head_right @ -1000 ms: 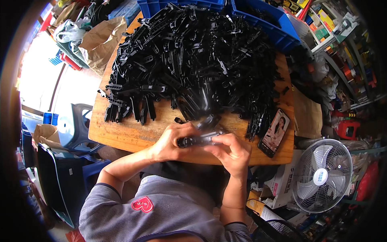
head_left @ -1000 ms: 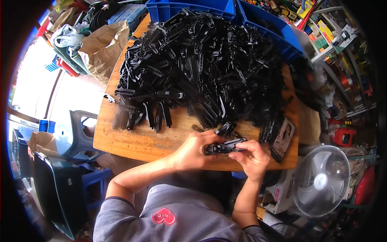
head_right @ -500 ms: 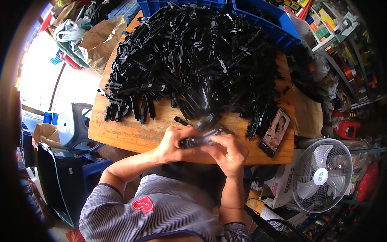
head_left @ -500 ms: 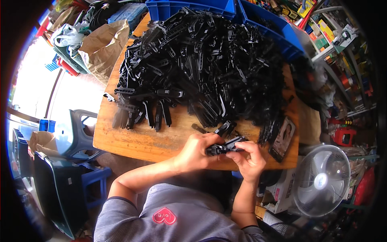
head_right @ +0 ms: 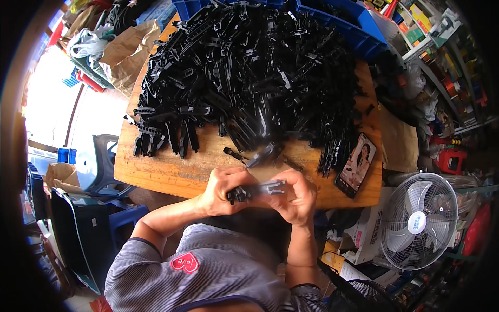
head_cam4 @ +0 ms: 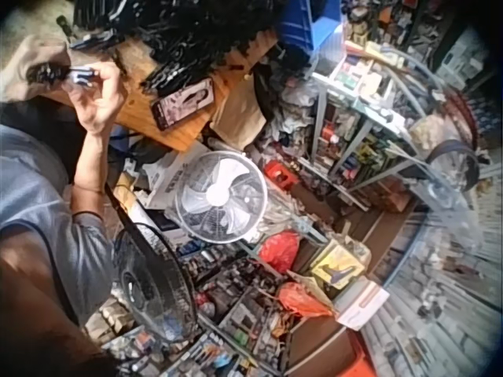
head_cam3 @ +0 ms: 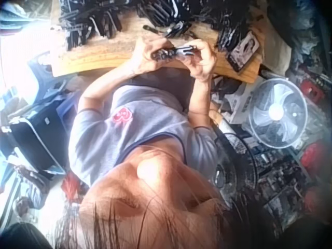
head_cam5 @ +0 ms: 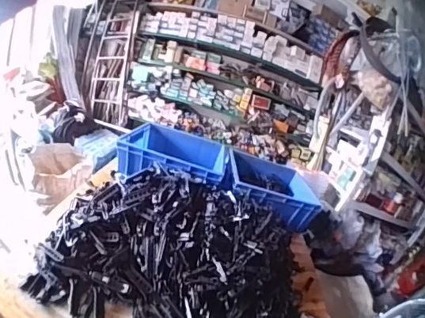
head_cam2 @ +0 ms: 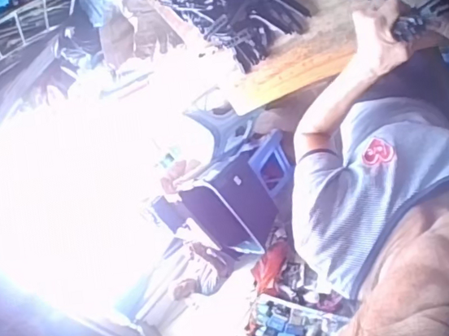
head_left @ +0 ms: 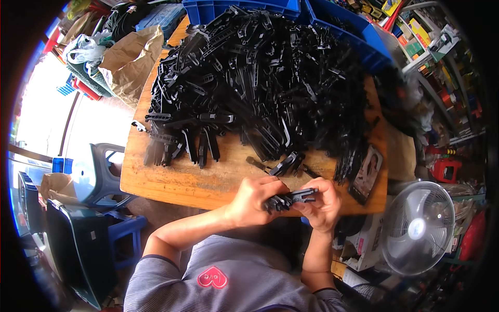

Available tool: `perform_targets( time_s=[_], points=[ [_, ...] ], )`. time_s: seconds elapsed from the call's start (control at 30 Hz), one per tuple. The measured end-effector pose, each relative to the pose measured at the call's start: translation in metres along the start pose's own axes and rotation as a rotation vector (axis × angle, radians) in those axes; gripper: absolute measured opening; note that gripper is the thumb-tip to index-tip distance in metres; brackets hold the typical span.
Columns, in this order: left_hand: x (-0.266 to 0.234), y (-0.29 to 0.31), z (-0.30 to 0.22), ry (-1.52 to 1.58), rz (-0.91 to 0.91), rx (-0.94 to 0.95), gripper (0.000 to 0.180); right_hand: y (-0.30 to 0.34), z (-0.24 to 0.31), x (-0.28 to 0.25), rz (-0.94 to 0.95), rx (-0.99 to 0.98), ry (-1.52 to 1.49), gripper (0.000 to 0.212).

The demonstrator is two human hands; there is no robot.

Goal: The person assembles plastic components by hand, taking pieces from the pile on the table and attaching them together.

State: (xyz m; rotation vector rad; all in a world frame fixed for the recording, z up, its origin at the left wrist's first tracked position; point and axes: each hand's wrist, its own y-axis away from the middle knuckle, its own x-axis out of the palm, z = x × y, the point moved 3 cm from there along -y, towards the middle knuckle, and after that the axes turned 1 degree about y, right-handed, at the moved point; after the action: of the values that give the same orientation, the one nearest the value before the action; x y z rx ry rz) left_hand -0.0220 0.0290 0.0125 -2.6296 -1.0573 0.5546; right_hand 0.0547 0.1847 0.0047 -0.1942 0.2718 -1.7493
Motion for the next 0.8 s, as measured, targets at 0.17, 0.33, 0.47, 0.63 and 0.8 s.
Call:
perform_targets(
  time_s=[0.17, 0.33, 0.47, 0.63, 0.8],
  points=[
    [-0.001, -0.004, 0.001, 0.051, 0.028, -0.063, 0.03, -0.002, -0.001, 0.004, 0.008, -0.182, 0.111, 0.04],
    [-0.001, -0.006, 0.004, 0.058, 0.081, -0.126, 0.034, -0.004, 0.006, 0.012, -0.105, -0.204, 0.081, 0.029],
    [-0.008, 0.008, 0.008, 0.086, 0.08, -0.307, 0.033, -0.004, -0.003, 0.022, -0.058, -0.033, -0.009, 0.026],
    [-0.016, -0.006, 0.005, -0.056, 0.111, -0.277, 0.029, -0.008, -0.009, 0.016, -0.042, -0.066, 0.169, 0.025],
    [-0.026, -0.046, -0.01, 0.168, 0.17, -0.404, 0.028, -0.013, 0.013, -0.01, -0.014, -0.169, 0.593, 0.052]
  ],
)
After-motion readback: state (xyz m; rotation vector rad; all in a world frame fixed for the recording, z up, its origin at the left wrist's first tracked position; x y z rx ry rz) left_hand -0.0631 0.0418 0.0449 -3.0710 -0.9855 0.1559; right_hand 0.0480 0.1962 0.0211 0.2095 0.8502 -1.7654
